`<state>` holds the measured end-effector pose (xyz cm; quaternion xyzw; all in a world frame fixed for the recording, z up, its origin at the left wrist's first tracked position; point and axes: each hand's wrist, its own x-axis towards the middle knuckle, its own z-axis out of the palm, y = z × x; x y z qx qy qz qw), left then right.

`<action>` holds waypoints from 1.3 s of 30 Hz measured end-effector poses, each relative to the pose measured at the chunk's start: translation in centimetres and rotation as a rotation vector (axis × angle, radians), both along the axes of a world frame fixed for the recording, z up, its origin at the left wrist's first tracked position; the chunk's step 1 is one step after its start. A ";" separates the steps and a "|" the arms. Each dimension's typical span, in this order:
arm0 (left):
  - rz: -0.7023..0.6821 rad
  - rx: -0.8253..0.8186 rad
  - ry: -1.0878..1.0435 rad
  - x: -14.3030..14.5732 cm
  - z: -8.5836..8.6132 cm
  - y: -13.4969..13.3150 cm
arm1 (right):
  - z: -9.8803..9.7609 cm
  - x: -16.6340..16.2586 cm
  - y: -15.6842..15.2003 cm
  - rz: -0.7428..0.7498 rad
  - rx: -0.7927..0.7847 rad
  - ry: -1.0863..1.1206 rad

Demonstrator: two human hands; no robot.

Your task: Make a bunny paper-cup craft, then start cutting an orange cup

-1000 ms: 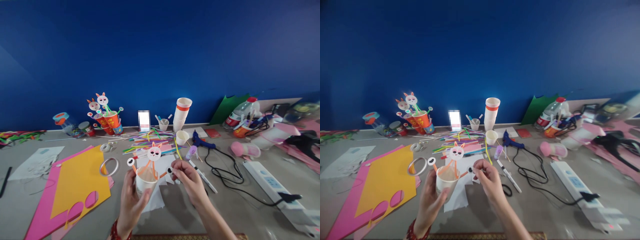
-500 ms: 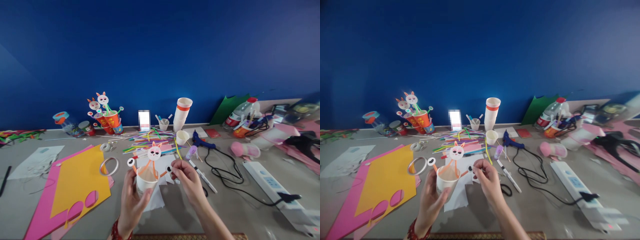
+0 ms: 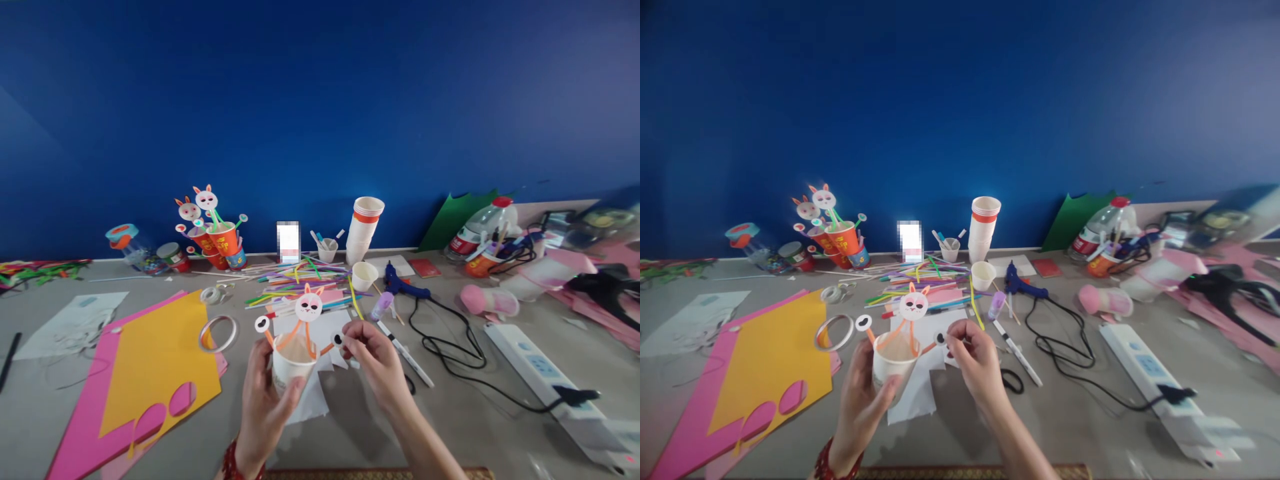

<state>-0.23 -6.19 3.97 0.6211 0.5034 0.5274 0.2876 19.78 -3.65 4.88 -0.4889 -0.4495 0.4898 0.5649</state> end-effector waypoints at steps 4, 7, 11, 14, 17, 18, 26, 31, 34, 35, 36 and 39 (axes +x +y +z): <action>-0.007 -0.020 -0.015 -0.1 -0.2 -0.1 | -0.1 -0.1 0.0 -0.012 0.053 -0.024; -0.021 -0.034 -0.035 0.0 -0.3 -0.1 | -0.3 -0.1 0.0 -0.018 0.085 -0.032; -0.038 -0.036 -0.070 0.0 -0.4 -0.2 | -0.6 -0.1 0.0 -0.018 0.063 -0.021; -0.035 -0.020 -0.077 0.1 -0.4 -0.2 | -0.6 0.0 0.0 -0.007 0.020 0.000; -0.032 -0.004 -0.083 0.2 -0.4 -0.1 | -0.3 0.1 0.0 0.002 -0.025 0.022; -0.030 -0.004 -0.084 0.2 -0.3 -0.1 | -0.2 0.1 0.0 0.005 -0.032 0.028; -0.042 -0.029 -0.056 0.2 0.1 0.0 | 0.4 0.3 0.1 0.054 -0.075 0.099; -0.029 -0.013 -0.025 0.2 0.2 0.0 | 0.3 0.6 0.3 0.084 -0.110 0.127; -0.025 -0.006 -0.024 0.2 0.4 0.0 | 0.4 0.8 0.4 0.101 -0.099 0.121; -0.026 -0.004 -0.029 0.2 0.4 0.0 | 0.4 0.9 0.4 0.104 -0.093 0.117; -0.025 -0.003 -0.034 0.2 0.5 0.0 | 0.4 0.9 0.4 0.108 -0.088 0.112; -0.023 0.003 -0.036 0.3 0.4 0.0 | 0.4 1.0 0.4 0.121 -0.078 0.101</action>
